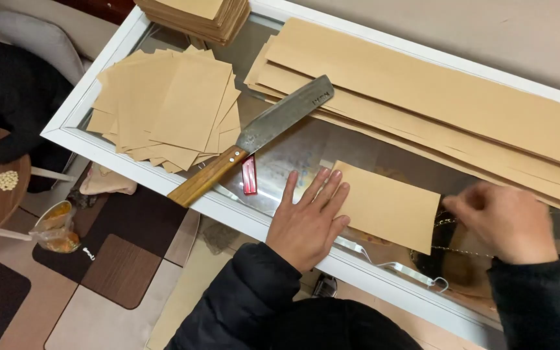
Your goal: Folding long strips of brown paper and cutting them into smaller rectangular sections using a large knife on a glass counter.
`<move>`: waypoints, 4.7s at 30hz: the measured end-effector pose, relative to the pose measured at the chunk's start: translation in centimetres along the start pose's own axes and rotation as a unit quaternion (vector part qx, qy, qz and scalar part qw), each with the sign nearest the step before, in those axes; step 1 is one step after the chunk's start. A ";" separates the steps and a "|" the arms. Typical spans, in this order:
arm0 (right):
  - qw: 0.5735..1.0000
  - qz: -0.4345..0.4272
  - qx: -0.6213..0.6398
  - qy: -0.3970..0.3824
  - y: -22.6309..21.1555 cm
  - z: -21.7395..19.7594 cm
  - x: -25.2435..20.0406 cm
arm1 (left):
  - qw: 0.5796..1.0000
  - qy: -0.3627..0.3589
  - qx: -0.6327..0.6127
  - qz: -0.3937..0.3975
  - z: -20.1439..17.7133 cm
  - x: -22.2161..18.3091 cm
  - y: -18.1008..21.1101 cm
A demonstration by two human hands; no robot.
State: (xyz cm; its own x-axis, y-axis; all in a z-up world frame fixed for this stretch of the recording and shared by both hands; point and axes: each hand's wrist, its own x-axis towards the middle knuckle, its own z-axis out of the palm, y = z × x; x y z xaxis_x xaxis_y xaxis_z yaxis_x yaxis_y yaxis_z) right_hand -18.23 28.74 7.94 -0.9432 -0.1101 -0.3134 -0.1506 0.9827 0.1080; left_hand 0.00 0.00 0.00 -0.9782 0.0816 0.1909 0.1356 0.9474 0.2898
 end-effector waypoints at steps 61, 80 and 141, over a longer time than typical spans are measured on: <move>0.915 -0.376 0.071 0.130 -13.0 4.4 -6.9 | 0.976 0.006 -0.212 -0.059 -5.3 4.6 -3.9; 0.917 -0.370 0.059 0.134 -13.2 3.9 -6.9 | 0.985 -0.023 -0.154 -0.071 -6.2 6.3 -4.4; 0.805 -0.131 0.504 -0.284 -11.2 -2.7 -12.1 | 0.797 0.119 -0.572 -0.153 -10.1 -1.7 -3.0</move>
State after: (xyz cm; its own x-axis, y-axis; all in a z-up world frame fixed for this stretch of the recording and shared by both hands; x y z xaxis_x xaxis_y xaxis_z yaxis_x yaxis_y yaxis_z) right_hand -5.91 18.64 13.08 -0.5874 -0.5280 -0.6133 0.2647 0.5908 -0.7622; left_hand 2.86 -6.10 8.24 -0.9538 -0.2892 0.0811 0.0854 -0.0023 0.9963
